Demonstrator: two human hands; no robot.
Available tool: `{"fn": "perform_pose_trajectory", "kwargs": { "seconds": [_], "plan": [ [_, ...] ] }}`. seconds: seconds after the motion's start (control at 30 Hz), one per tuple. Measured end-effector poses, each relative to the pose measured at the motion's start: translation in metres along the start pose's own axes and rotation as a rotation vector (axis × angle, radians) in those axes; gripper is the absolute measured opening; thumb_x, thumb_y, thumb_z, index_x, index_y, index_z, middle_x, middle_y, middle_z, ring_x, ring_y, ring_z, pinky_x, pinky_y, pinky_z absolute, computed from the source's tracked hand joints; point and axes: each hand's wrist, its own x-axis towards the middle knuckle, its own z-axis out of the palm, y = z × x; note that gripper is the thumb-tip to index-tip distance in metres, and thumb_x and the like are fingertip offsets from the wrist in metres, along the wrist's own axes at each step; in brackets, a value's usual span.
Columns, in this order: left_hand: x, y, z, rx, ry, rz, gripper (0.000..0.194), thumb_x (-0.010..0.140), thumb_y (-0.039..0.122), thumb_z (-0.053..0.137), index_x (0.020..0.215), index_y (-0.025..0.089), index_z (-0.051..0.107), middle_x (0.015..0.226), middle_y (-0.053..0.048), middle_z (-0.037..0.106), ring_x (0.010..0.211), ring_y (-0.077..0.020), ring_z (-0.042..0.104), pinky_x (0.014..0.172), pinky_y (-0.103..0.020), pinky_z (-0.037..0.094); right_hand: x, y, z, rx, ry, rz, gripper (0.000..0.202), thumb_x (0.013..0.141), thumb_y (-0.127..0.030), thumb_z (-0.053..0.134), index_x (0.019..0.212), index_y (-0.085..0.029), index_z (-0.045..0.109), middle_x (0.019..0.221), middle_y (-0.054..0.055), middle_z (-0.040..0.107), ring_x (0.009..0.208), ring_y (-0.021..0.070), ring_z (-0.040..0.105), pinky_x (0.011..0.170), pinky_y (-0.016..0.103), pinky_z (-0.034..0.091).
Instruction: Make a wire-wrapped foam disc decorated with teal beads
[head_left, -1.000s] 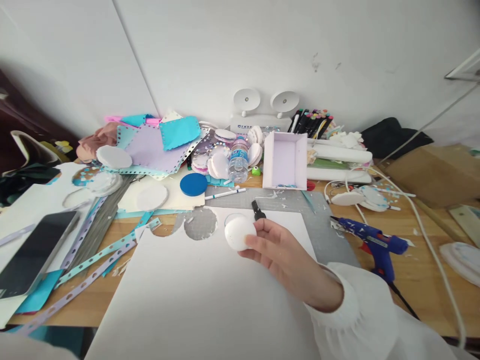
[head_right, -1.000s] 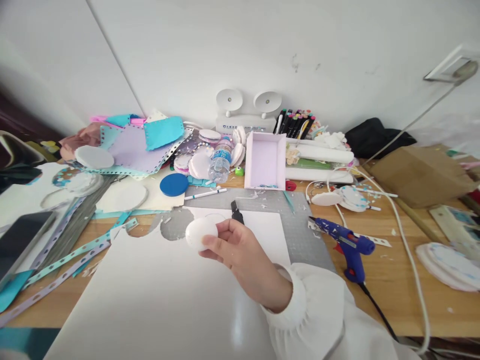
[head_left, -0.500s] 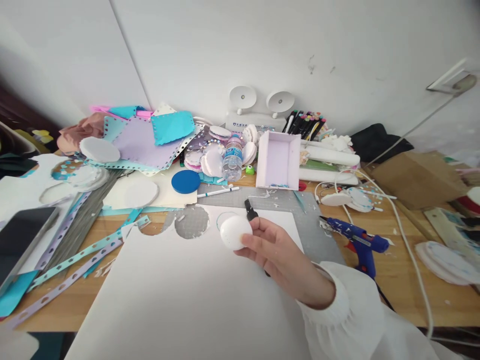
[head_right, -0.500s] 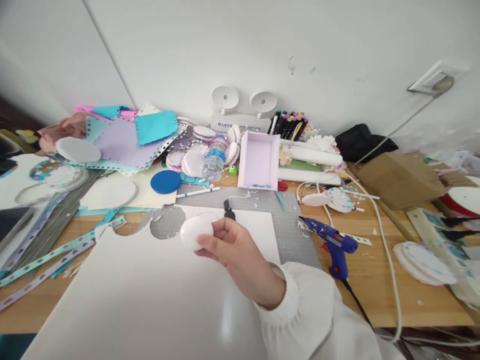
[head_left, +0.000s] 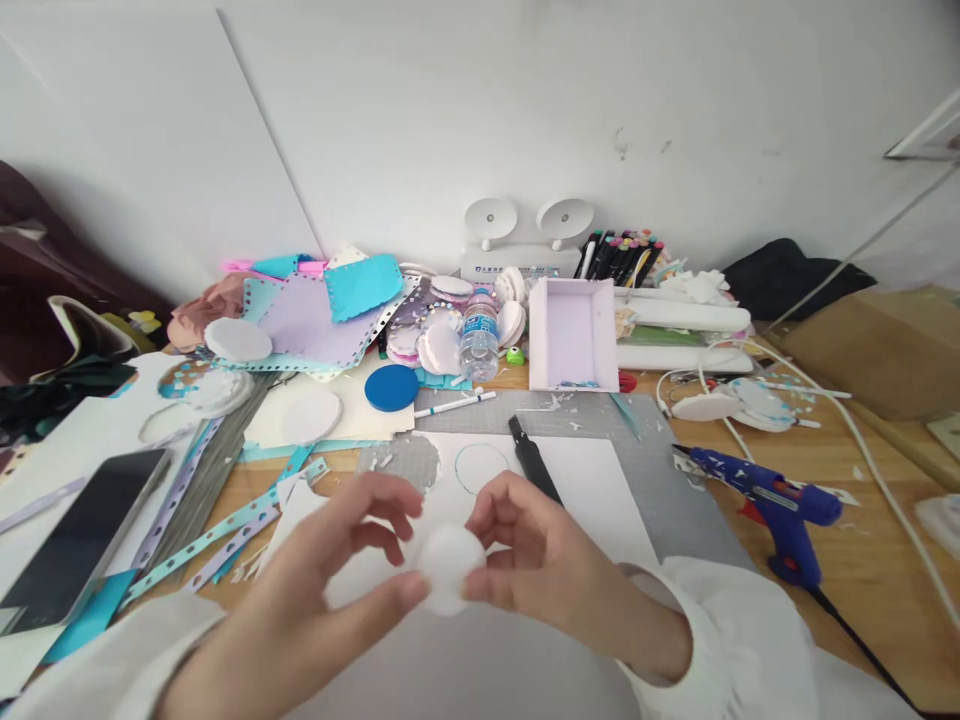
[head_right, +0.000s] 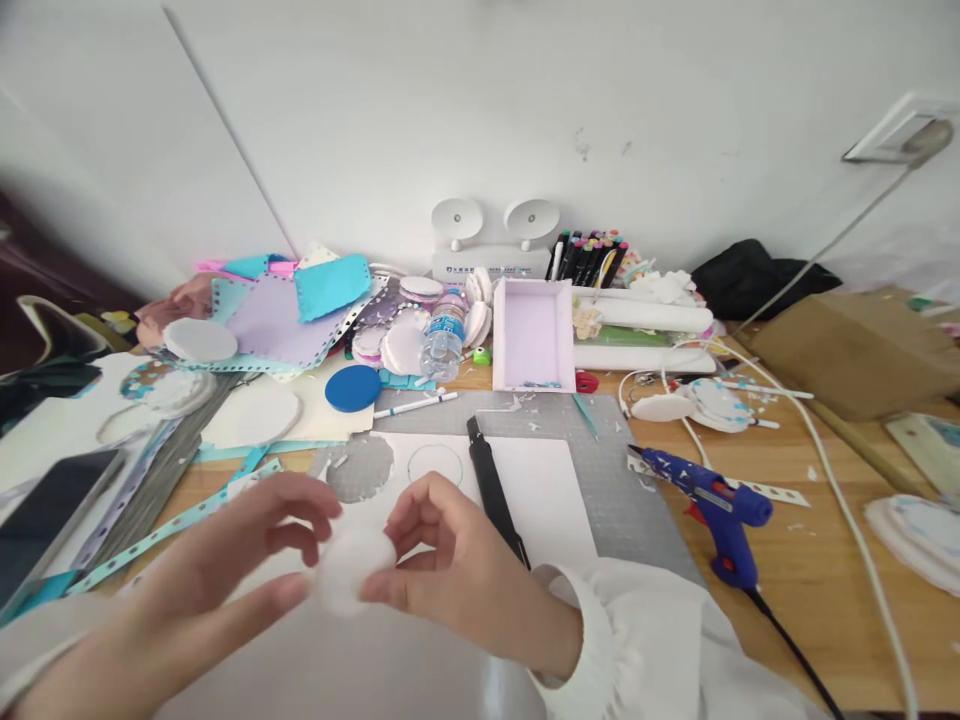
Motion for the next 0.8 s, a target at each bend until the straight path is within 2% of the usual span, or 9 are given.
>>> {"fn": "perform_pose_trajectory", "kwargs": {
  "seconds": [0.07, 0.13, 0.27, 0.33, 0.37, 0.47, 0.63, 0.7, 0.8],
  "plan": [
    [0.016, -0.004, 0.007, -0.043, -0.120, -0.095, 0.016, 0.083, 0.028, 0.063, 0.097, 0.020, 0.064, 0.087, -0.006, 0.066, 0.074, -0.0161, 0.064, 0.064, -0.023, 0.057, 0.002, 0.002, 0.000, -0.084, -0.029, -0.038, 0.037, 0.069, -0.033, 0.078, 0.086, -0.021, 0.048, 0.089, 0.000, 0.055, 0.080, 0.0123, 0.057, 0.069, 0.026, 0.049],
    [0.027, -0.012, 0.004, -0.078, -0.099, -0.111, 0.014, 0.083, 0.030, 0.063, 0.092, 0.019, 0.065, 0.081, -0.005, 0.067, 0.069, -0.0150, 0.064, 0.057, -0.020, 0.055, 0.003, 0.002, -0.008, -0.345, 0.005, -0.155, 0.027, 0.078, -0.035, 0.069, 0.090, -0.022, 0.048, 0.092, 0.002, 0.055, 0.082, 0.0145, 0.057, 0.074, 0.030, 0.049],
    [0.048, -0.037, -0.038, 0.090, 0.242, -0.051, 0.023, 0.076, 0.030, 0.072, 0.093, 0.017, 0.066, 0.081, 0.001, 0.069, 0.066, -0.0110, 0.063, 0.057, -0.014, 0.051, 0.004, -0.002, -0.039, -1.155, 0.350, -0.369, 0.017, 0.085, -0.036, 0.055, 0.090, -0.022, 0.045, 0.087, 0.006, 0.055, 0.084, 0.0216, 0.055, 0.075, 0.037, 0.043],
    [0.060, -0.051, -0.065, 0.239, 0.401, -0.062, 0.023, 0.076, 0.030, 0.071, 0.093, 0.015, 0.065, 0.081, 0.006, 0.068, 0.071, -0.0085, 0.063, 0.064, -0.012, 0.050, 0.004, -0.001, -0.054, -1.403, 0.475, -0.250, 0.024, 0.083, -0.041, 0.055, 0.091, -0.021, 0.043, 0.088, 0.008, 0.056, 0.085, 0.0268, 0.056, 0.070, 0.038, 0.042],
    [0.066, -0.058, -0.077, 0.287, 0.398, -0.080, 0.025, 0.078, 0.030, 0.069, 0.098, 0.016, 0.063, 0.081, 0.009, 0.068, 0.071, -0.0069, 0.063, 0.066, -0.011, 0.050, 0.004, -0.001, -0.060, -1.466, 0.495, -0.159, 0.028, 0.082, -0.042, 0.055, 0.094, -0.020, 0.043, 0.090, 0.010, 0.057, 0.086, 0.0291, 0.057, 0.067, 0.038, 0.041],
    [0.082, -0.080, -0.101, 0.328, 0.478, -0.076, 0.026, 0.081, 0.028, 0.066, 0.102, 0.016, 0.058, 0.073, 0.015, 0.065, 0.064, -0.0016, 0.060, 0.064, -0.007, 0.045, 0.004, 0.001, -0.068, -1.491, 0.450, 0.018, 0.025, 0.083, -0.034, 0.050, 0.100, -0.018, 0.040, 0.092, 0.012, 0.059, 0.084, 0.0298, 0.059, 0.063, 0.035, 0.040],
    [0.098, -0.102, -0.114, 0.673, 0.560, -0.106, 0.020, 0.082, 0.030, 0.063, 0.093, 0.013, 0.062, 0.073, 0.012, 0.061, 0.070, -0.0036, 0.056, 0.064, -0.007, 0.041, 0.007, -0.001, -0.076, -1.207, 0.338, -0.074, 0.019, 0.086, -0.022, 0.041, 0.105, -0.023, 0.036, 0.071, -0.002, 0.050, 0.062, 0.0172, 0.051, 0.061, 0.029, 0.037],
    [0.096, -0.100, -0.124, 0.796, 0.572, -0.133, 0.026, 0.084, 0.034, 0.058, 0.098, 0.013, 0.062, 0.084, 0.007, 0.061, 0.079, -0.0088, 0.056, 0.072, -0.013, 0.043, 0.010, 0.001, -0.083, -1.056, 0.311, -0.120, 0.019, 0.087, -0.024, 0.043, 0.105, -0.024, 0.036, 0.066, -0.005, 0.045, 0.060, 0.0152, 0.047, 0.060, 0.028, 0.036],
    [0.075, -0.095, -0.152, 1.092, 0.563, -0.217, 0.041, 0.085, 0.043, 0.051, 0.113, 0.013, 0.057, 0.106, -0.005, 0.061, 0.105, -0.0234, 0.054, 0.097, -0.034, 0.041, 0.015, 0.008, -0.096, -0.861, 0.301, -0.152, 0.018, 0.087, -0.025, 0.047, 0.101, -0.025, 0.036, 0.066, -0.006, 0.045, 0.057, 0.0126, 0.043, 0.058, 0.026, 0.034]
  ]
}}
